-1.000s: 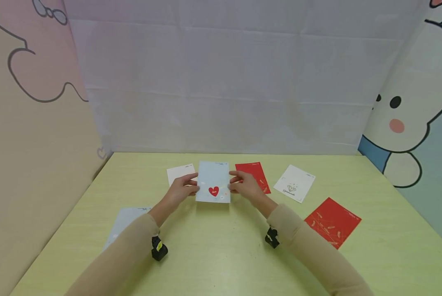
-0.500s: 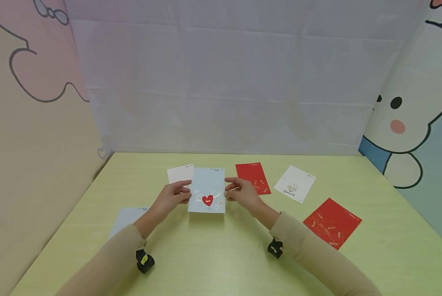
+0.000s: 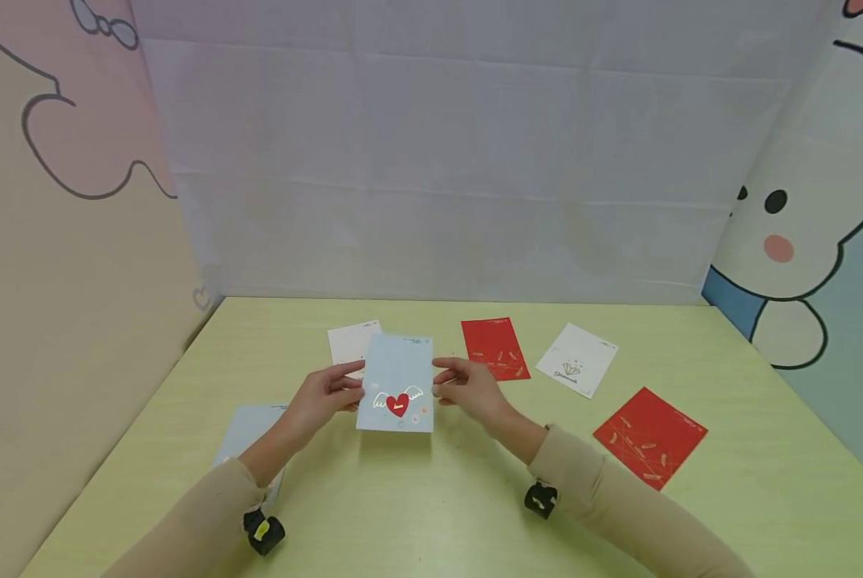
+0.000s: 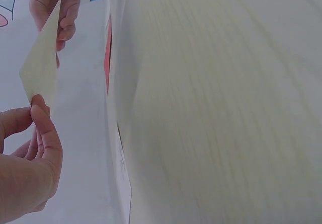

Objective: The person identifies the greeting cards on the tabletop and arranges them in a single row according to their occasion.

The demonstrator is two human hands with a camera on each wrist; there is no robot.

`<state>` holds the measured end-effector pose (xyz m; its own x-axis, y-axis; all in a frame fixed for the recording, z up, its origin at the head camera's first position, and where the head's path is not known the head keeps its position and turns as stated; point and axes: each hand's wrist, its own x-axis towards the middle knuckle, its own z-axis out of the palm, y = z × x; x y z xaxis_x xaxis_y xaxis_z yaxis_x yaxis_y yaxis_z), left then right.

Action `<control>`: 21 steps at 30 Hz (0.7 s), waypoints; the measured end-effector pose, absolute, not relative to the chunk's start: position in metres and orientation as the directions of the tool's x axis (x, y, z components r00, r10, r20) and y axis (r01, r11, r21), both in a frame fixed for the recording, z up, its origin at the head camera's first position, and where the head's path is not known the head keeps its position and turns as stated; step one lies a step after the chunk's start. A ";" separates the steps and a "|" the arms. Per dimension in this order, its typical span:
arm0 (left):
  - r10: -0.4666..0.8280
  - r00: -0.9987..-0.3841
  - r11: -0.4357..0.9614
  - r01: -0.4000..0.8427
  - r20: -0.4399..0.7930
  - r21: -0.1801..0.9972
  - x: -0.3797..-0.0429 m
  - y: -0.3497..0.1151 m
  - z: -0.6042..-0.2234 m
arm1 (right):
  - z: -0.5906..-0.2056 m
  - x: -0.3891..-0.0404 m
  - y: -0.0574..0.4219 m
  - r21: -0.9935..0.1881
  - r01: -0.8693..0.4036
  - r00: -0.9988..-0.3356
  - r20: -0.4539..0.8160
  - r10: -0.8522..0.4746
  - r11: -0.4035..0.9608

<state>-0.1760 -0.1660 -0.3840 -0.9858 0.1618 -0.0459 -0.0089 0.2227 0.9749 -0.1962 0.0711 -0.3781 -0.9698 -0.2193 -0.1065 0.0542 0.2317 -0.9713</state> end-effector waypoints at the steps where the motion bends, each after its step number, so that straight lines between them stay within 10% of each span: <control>1: 0.163 -0.986 0.224 -0.005 -0.043 0.975 -0.174 -0.167 -0.384 | -0.378 -0.195 0.070 -0.974 0.058 -0.969 -0.108 -0.222 0.221; 21: 0.114 -0.993 0.382 0.052 0.009 0.923 -0.140 -0.188 -0.383 | -0.381 -0.171 0.045 -0.977 0.083 -0.960 -0.132 -0.249 0.198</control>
<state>-0.1398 -0.1879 -0.3829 -0.9935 0.1137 0.0091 0.0522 0.3818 0.9228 -0.1713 0.0454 -0.3811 -0.9595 -0.2486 -0.1325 0.0835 0.1981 -0.9766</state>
